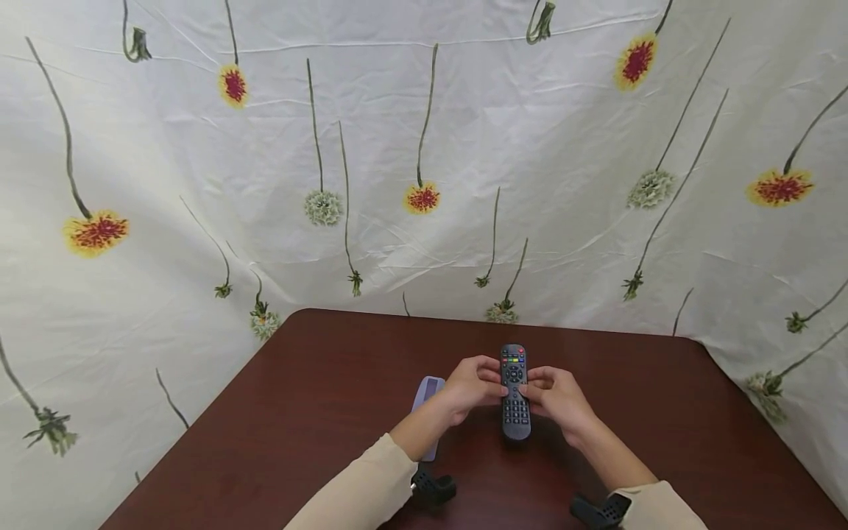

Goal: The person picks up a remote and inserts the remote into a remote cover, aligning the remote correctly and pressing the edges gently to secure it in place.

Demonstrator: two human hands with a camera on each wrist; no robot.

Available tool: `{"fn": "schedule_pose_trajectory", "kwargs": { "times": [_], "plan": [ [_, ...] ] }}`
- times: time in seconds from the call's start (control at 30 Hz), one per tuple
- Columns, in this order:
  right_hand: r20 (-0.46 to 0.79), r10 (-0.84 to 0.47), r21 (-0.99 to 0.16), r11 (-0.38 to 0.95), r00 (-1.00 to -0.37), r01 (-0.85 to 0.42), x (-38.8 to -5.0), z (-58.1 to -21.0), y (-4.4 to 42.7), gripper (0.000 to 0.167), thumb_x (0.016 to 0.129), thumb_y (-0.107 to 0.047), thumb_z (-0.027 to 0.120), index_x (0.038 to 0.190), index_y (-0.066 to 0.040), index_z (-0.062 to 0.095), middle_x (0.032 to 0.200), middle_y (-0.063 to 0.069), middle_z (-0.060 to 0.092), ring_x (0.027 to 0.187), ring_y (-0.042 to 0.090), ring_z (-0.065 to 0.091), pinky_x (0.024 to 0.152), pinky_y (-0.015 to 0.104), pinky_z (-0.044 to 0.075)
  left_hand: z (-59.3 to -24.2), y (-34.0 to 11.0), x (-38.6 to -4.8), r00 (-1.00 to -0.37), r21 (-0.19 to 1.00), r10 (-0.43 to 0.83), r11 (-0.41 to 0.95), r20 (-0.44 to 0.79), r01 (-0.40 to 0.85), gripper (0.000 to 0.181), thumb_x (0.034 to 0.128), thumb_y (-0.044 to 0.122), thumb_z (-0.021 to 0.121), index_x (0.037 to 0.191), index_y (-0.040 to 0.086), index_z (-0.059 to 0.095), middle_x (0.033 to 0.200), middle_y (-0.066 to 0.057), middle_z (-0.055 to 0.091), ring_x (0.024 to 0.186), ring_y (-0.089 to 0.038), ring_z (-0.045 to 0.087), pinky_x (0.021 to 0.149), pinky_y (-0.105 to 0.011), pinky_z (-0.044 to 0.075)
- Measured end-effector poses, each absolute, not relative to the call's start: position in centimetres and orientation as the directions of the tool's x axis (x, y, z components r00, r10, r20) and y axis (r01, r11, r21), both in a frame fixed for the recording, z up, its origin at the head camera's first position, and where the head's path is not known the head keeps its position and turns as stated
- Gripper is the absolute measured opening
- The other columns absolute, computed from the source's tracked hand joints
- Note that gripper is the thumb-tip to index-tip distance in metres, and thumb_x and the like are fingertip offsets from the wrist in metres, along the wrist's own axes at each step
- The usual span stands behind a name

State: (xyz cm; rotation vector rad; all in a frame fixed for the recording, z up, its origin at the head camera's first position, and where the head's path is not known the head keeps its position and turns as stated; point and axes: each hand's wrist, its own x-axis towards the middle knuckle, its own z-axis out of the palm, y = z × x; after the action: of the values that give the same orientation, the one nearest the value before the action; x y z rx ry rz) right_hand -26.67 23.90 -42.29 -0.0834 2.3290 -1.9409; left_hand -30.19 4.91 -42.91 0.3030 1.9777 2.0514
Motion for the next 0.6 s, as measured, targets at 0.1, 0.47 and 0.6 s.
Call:
{"fn": "schedule_pose_trajectory", "kwargs": {
  "times": [0.1, 0.47, 0.6],
  "plan": [
    [-0.026, -0.111, -0.983, 0.183, -0.994, 0.006, -26.6, -41.6, 23.5, 0.042, 0.102, -0.002, 0.064, 0.134, 0.018, 0.046, 0.113, 0.023, 0.061, 0.097, 0.025, 0.069, 0.082, 0.041, 0.06, -42.4, 4.3, -30.3, -0.934, 0.999, 0.356, -0.041, -0.007, -0.023, 0.036, 0.0864, -0.016, 0.073, 0.119, -0.004, 0.063, 0.094, -0.01, 0.067, 0.082, -0.02, 0.07, 0.078, -0.04, 0.061],
    [0.022, -0.102, -0.987, 0.153, -0.995, -0.038, -26.4, -39.5, 21.5, 0.039, 0.101, -0.001, 0.064, 0.133, 0.015, 0.049, 0.113, 0.022, 0.061, 0.095, 0.023, 0.069, 0.085, 0.041, 0.059, -40.4, 1.8, -30.2, -0.905, 0.996, 0.418, -0.06, 0.082, 0.062, 0.04, 0.09, -0.014, 0.07, 0.127, -0.006, 0.059, 0.099, -0.01, 0.066, 0.089, -0.02, 0.07, 0.082, -0.045, 0.06],
    [0.035, -0.107, -0.991, 0.126, -0.994, -0.048, -26.5, -39.1, 20.8, 0.039, 0.1, 0.0, 0.064, 0.132, 0.016, 0.049, 0.111, 0.022, 0.06, 0.093, 0.022, 0.07, 0.084, 0.039, 0.059, -39.9, 1.2, -30.0, -0.908, 0.994, 0.404, -0.072, 0.107, 0.085, 0.039, 0.0895, -0.014, 0.07, 0.126, -0.006, 0.059, 0.098, -0.012, 0.066, 0.088, -0.021, 0.069, 0.082, -0.047, 0.06]
  ]
}}
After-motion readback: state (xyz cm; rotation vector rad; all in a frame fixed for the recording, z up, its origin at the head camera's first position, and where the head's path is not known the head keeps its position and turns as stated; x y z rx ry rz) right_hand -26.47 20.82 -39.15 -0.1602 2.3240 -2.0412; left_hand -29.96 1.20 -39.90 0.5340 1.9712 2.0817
